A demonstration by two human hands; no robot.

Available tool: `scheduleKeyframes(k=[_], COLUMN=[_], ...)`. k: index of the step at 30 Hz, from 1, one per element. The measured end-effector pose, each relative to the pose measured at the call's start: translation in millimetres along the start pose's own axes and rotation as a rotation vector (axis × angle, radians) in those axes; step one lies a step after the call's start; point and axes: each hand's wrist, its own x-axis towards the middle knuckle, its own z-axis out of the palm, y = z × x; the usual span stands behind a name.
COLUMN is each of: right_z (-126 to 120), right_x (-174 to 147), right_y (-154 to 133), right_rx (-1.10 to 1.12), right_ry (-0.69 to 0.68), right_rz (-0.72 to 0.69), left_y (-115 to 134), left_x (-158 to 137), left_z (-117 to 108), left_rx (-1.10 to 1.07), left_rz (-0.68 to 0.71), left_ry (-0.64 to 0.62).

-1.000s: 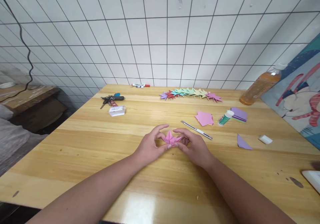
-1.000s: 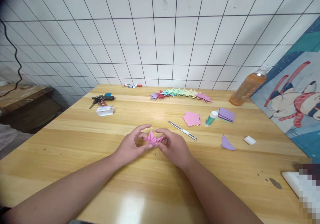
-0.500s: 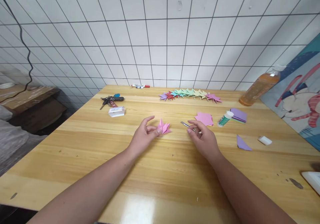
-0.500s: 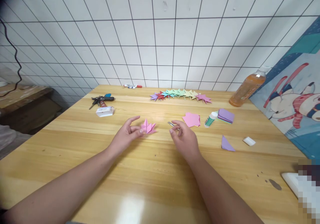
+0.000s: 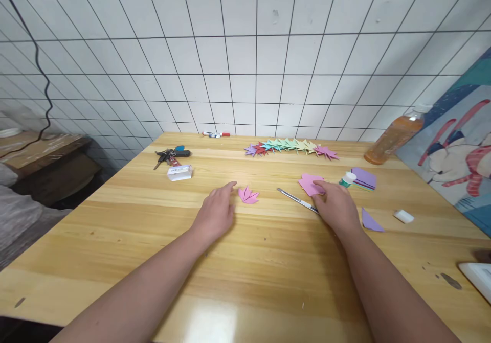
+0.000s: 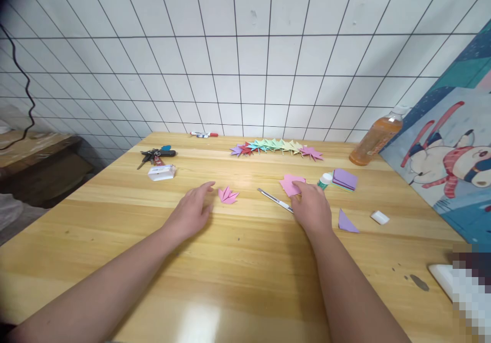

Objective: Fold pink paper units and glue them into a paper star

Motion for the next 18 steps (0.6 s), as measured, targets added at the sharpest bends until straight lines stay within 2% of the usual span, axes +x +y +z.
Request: scheduleKeyframes(k=[5,10,18], right_z=[6,1,-4], right_x=[2,1,-1], right_y=[0,-6,-9], right_rx=[-0.074,-0.126,-0.14], right_ry=[-0.117,-0.104,-0.023], right_rz=[0.029,0.028,0.026], left_y=[1,1,0], left_x=[2,3,7], left_z=[0,2,1], left_rx=[0.079,0.12,0.06], left_rz=[0.071,0.106,0.065], left_ry=[-0.046,-0.132,-0.031])
